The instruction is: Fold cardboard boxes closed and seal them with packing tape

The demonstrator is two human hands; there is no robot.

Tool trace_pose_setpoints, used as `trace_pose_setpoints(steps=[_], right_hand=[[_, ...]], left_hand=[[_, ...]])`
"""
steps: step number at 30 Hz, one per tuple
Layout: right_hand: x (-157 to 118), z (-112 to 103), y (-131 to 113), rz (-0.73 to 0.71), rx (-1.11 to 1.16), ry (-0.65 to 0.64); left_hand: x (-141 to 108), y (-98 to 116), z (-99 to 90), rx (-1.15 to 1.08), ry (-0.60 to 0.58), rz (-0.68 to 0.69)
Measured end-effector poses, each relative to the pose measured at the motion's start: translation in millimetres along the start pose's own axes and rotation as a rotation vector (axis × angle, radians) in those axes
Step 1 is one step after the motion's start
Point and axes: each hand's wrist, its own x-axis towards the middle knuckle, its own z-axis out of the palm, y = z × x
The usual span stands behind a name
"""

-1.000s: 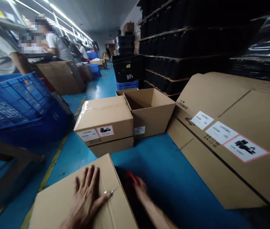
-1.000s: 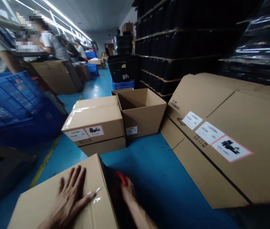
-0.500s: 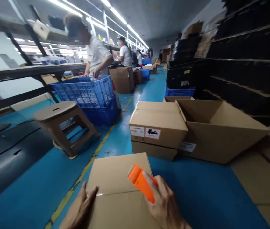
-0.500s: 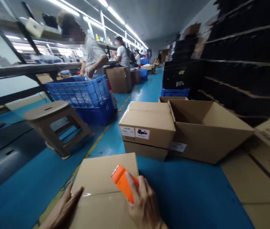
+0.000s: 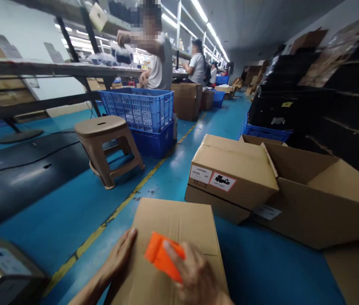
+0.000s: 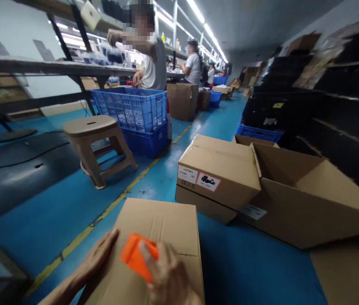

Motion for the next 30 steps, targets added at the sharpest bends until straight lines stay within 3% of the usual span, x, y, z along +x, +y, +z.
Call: trace_pose_setpoints(steps=[3, 6, 8, 10, 12, 14, 16, 20, 23, 25, 27, 30], right_hand=[[-49, -49, 46, 0.136, -0.168, 0.013], [-47, -68, 53, 0.283, -0.185, 0.083], [-21, -54, 31, 0.319, -0.098, 0.151], [14, -27, 4, 0.323, -0.028, 0.163], [42, 0, -17, 0.298, 0.022, 0.123], [49, 15, -21, 0.242, 0.020, 0.064], [34, 12, -6, 0.218, -0.045, 0.036], [-13, -30, 60, 0.349, -0.247, 0.089], [-9, -46, 79, 0.443, -0.268, 0.116], [17, -35, 57, 0.441, -0.185, 0.156], [51, -11, 19, 0.419, -0.100, 0.136], [89, 22, -29, 0.267, 0.001, 0.057]], left_hand=[[-5, 26, -1.3, -0.161, -0.076, -0.050], [-6, 37, 0.4, -0.214, -0.117, -0.068], [-4, 35, 3.5, -0.199, -0.119, -0.078], [-2, 30, 6.1, -0.156, -0.107, -0.075], [0, 26, 6.9, -0.128, -0.085, -0.044], [-1, 25, 6.1, -0.137, -0.092, -0.019], [-4, 26, 4.9, -0.169, -0.124, -0.040], [-7, 29, 6.6, -0.216, -0.111, -0.094], [-5, 27, 13.0, -0.212, -0.046, -0.129], [-4, 23, 17.6, -0.179, -0.003, -0.171], [-2, 19, 20.7, -0.153, 0.026, -0.182], [-2, 15, 21.6, -0.161, 0.017, -0.114]])
